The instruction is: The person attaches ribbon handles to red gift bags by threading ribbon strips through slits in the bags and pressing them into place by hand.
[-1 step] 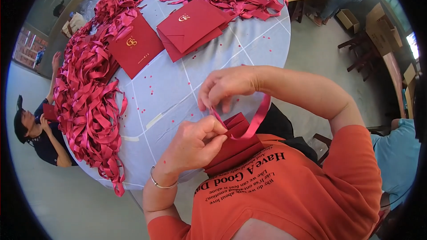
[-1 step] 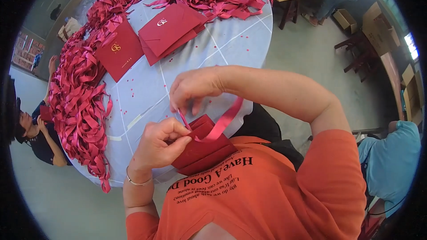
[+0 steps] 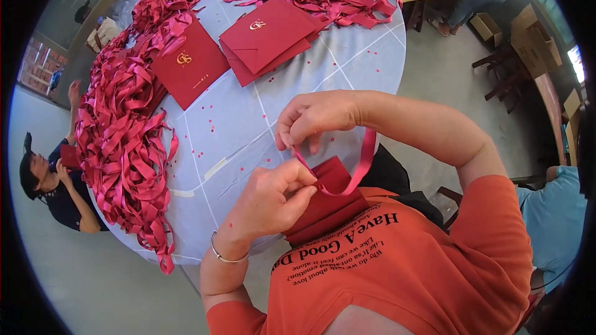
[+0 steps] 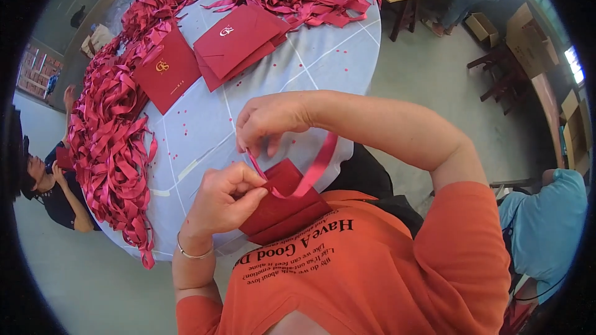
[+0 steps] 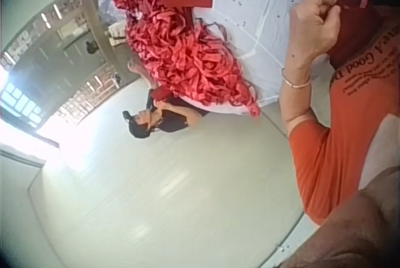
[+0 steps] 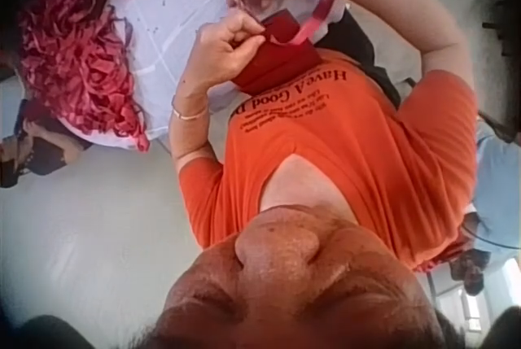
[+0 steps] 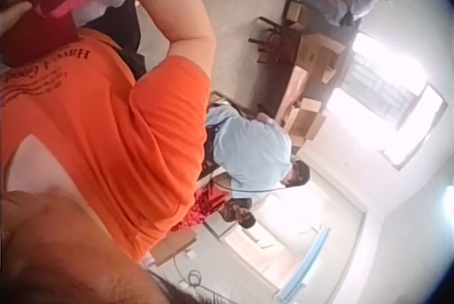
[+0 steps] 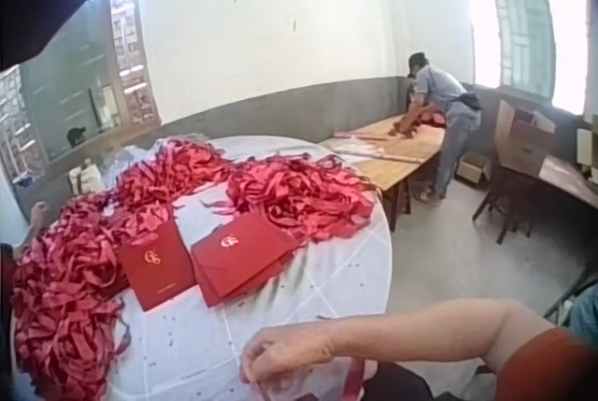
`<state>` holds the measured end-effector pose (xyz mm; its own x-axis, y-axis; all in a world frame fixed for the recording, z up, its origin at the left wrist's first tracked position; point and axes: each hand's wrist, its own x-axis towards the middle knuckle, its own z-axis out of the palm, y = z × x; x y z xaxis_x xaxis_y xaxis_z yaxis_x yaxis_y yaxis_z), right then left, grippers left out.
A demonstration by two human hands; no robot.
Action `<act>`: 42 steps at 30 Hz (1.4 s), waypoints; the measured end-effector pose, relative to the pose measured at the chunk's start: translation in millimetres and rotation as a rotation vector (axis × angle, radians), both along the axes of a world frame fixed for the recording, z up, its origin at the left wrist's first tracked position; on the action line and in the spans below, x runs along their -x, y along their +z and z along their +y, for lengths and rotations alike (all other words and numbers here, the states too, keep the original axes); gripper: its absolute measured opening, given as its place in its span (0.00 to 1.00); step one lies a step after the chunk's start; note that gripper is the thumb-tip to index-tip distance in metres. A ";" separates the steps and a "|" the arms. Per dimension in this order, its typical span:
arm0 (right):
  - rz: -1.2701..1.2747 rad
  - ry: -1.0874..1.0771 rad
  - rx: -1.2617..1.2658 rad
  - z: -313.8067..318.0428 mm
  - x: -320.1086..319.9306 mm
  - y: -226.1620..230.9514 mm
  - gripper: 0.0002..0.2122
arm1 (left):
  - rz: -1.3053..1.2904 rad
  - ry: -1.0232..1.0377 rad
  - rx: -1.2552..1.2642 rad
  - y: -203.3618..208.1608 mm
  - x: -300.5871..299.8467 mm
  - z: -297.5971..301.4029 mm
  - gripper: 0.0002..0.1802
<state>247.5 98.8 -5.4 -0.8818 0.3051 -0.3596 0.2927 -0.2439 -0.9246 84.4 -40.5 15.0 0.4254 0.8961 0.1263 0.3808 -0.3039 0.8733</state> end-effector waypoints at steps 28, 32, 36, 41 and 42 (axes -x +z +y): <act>0.218 -0.138 -0.204 -56.8 -95.1 43.9 0.08 | 0.205 0.252 0.462 -17.4 -2.6 23.9 0.04; 0.536 -0.143 0.074 -60.6 -100.9 41.4 0.12 | 0.237 0.263 0.470 -17.3 -3.3 24.8 0.05; 0.669 -0.155 0.118 -69.5 -95.6 53.4 0.16 | 0.221 0.272 0.466 -22.2 -2.4 25.4 0.05; 0.896 -0.258 -0.345 -68.2 -83.2 46.7 0.13 | 0.188 0.253 0.440 -22.4 -1.6 23.5 0.04; 0.835 -0.314 -0.506 -67.1 -87.6 47.2 0.12 | 0.189 0.234 0.439 -19.9 -2.6 23.9 0.05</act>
